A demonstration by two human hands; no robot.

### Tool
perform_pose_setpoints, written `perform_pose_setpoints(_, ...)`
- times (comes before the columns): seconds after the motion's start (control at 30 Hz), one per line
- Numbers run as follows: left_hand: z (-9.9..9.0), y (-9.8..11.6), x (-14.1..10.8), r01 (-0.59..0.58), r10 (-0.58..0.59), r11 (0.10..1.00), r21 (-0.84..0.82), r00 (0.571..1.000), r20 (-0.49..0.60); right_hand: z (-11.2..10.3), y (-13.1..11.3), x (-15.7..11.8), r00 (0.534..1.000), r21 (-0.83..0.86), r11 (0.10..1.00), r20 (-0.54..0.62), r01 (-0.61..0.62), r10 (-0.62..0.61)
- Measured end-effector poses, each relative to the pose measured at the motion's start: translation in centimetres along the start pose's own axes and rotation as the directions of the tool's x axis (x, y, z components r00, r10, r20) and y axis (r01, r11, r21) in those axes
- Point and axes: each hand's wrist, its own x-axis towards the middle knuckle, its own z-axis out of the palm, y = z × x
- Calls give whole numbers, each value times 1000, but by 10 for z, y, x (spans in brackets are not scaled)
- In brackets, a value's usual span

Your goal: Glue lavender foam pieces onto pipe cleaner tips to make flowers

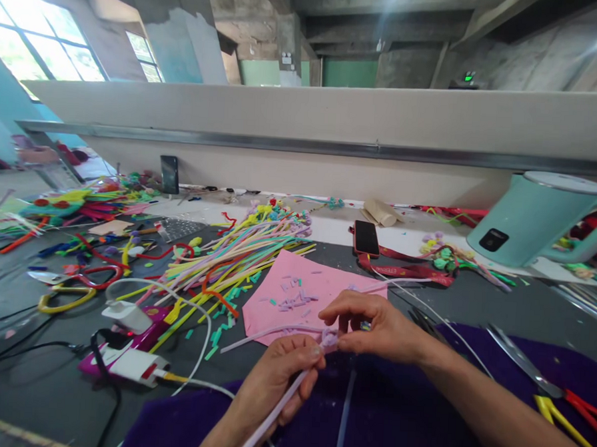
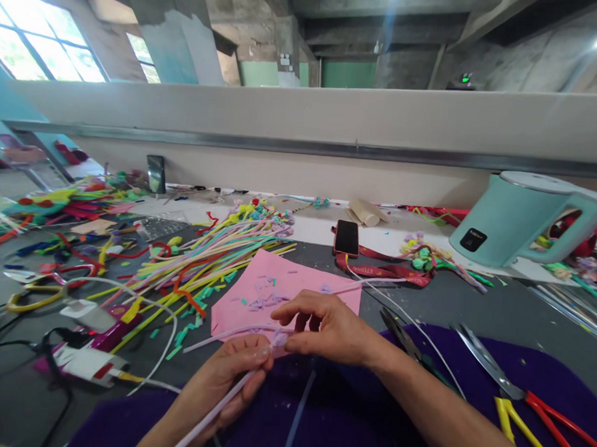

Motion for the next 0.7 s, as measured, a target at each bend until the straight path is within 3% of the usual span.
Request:
perform_pose_setpoints(0.2,-1,-3,2,-10,10,1000,17,1000,18,-2,-1,-1,992,-94,990,85,101,-93)
perform_pose_setpoints(0.7,5,0,-1,-38,42,995,91,998,-38,6,2,-1,997,-127,990,53,64,-58)
